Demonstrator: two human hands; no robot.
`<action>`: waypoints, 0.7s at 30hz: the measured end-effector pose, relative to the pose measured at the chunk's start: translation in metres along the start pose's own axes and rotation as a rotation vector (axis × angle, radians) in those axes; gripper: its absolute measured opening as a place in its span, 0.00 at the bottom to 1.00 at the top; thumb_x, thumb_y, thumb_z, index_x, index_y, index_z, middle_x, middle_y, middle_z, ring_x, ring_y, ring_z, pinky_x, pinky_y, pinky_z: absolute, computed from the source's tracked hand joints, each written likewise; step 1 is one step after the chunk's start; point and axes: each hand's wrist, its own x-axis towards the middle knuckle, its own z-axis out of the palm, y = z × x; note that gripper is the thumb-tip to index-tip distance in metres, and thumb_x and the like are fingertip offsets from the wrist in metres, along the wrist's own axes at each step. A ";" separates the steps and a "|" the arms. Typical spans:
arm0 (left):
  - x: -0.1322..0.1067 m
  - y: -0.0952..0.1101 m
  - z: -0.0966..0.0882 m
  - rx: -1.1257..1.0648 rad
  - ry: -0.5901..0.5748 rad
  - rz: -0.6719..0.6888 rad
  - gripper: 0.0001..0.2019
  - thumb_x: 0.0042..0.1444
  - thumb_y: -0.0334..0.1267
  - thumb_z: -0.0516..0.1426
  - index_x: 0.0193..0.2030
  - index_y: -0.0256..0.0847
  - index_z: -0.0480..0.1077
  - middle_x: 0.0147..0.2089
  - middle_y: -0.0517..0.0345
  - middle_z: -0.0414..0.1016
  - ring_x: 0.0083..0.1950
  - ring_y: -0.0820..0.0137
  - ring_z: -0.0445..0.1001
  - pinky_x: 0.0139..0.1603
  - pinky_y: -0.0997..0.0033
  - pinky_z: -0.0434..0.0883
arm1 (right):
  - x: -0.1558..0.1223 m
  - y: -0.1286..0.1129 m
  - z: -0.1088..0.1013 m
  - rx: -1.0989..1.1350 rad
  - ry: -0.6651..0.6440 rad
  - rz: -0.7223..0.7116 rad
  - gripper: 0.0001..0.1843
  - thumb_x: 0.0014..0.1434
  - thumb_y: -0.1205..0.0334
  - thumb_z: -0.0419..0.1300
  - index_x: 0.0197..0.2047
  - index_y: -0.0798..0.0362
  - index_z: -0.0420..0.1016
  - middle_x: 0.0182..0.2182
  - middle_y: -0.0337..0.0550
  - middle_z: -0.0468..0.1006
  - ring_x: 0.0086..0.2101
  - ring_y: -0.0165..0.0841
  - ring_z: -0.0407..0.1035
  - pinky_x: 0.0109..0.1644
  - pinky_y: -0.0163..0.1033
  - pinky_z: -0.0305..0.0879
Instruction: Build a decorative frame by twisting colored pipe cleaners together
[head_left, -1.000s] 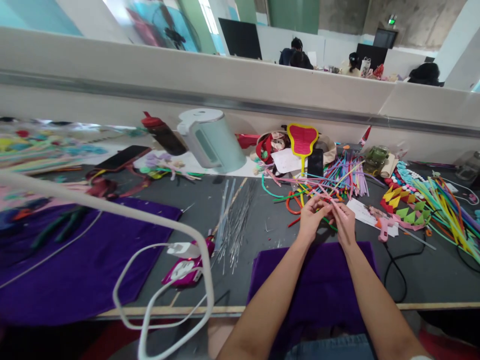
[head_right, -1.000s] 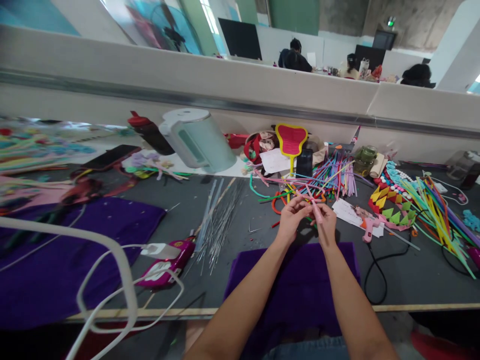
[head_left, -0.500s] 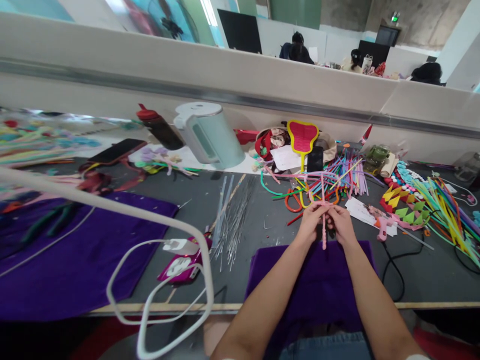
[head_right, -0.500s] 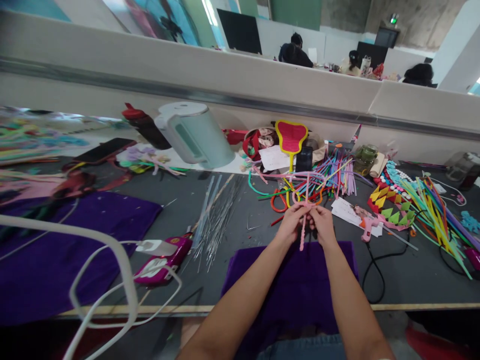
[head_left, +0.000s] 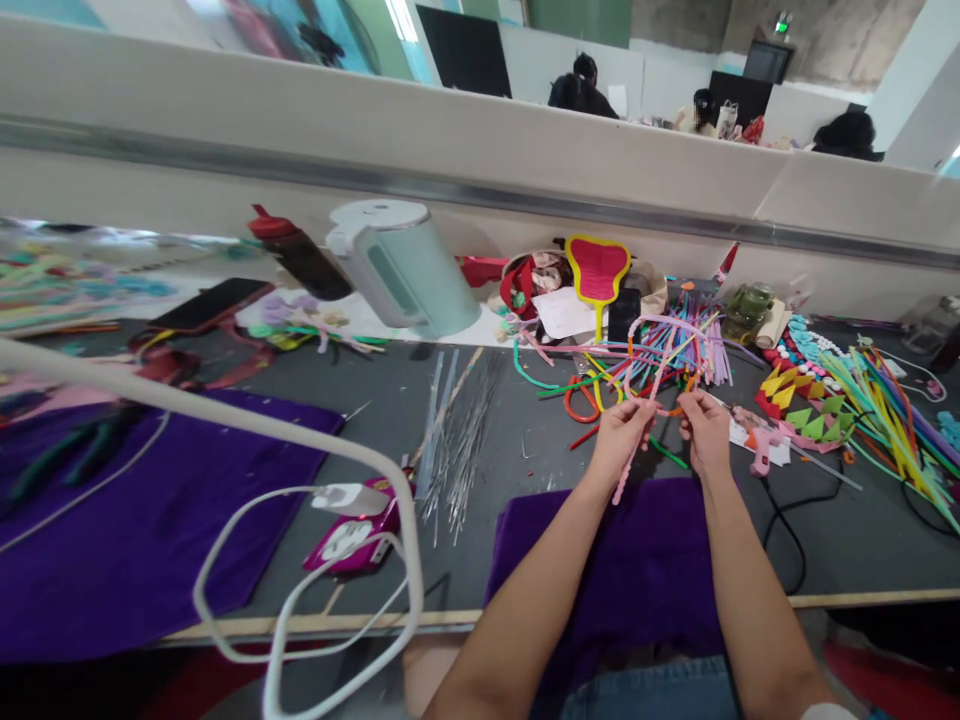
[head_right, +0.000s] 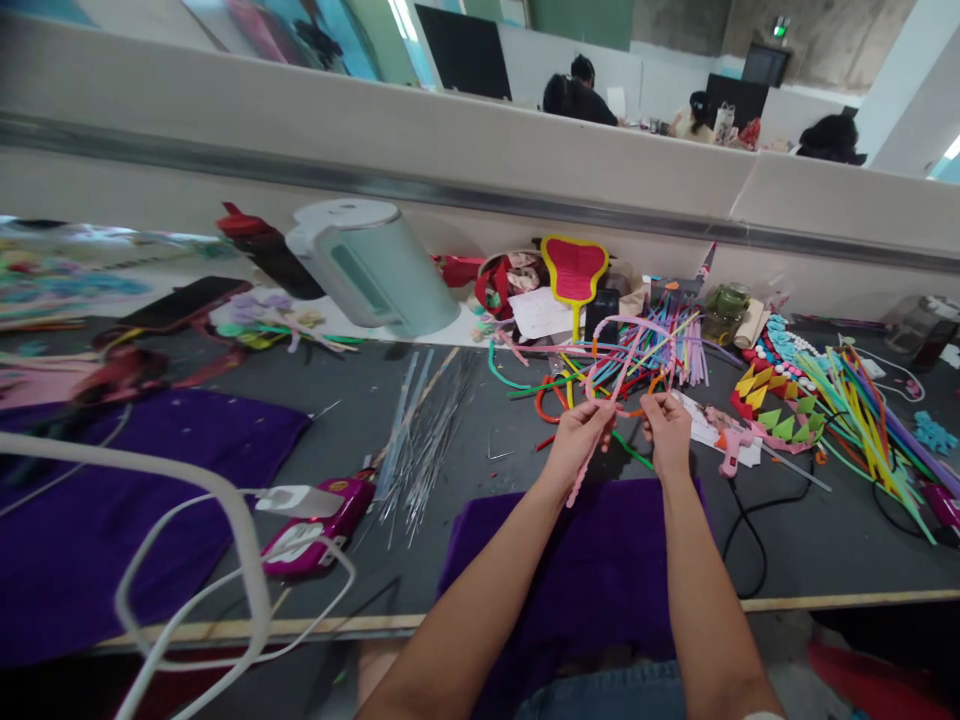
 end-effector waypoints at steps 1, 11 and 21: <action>-0.001 0.000 0.000 0.013 0.002 -0.008 0.20 0.45 0.52 0.64 0.33 0.34 0.76 0.21 0.63 0.67 0.17 0.81 0.61 0.15 0.80 0.59 | 0.000 0.001 0.000 0.003 0.009 -0.011 0.16 0.46 0.50 0.67 0.28 0.53 0.71 0.17 0.29 0.64 0.15 0.20 0.55 0.14 0.26 0.48; -0.003 -0.001 0.002 0.038 0.029 -0.049 0.18 0.42 0.50 0.65 0.32 0.34 0.76 0.20 0.61 0.69 0.17 0.80 0.62 0.16 0.79 0.60 | 0.001 -0.003 -0.003 -0.011 0.063 -0.061 0.16 0.50 0.48 0.63 0.28 0.54 0.72 0.19 0.33 0.67 0.16 0.22 0.57 0.16 0.29 0.53; 0.000 -0.005 -0.004 0.062 -0.033 -0.064 0.14 0.43 0.45 0.65 0.29 0.34 0.77 0.20 0.58 0.72 0.18 0.78 0.64 0.18 0.77 0.62 | 0.011 -0.009 -0.016 -0.019 0.230 -0.107 0.17 0.50 0.46 0.62 0.30 0.52 0.69 0.20 0.32 0.67 0.18 0.23 0.58 0.19 0.29 0.54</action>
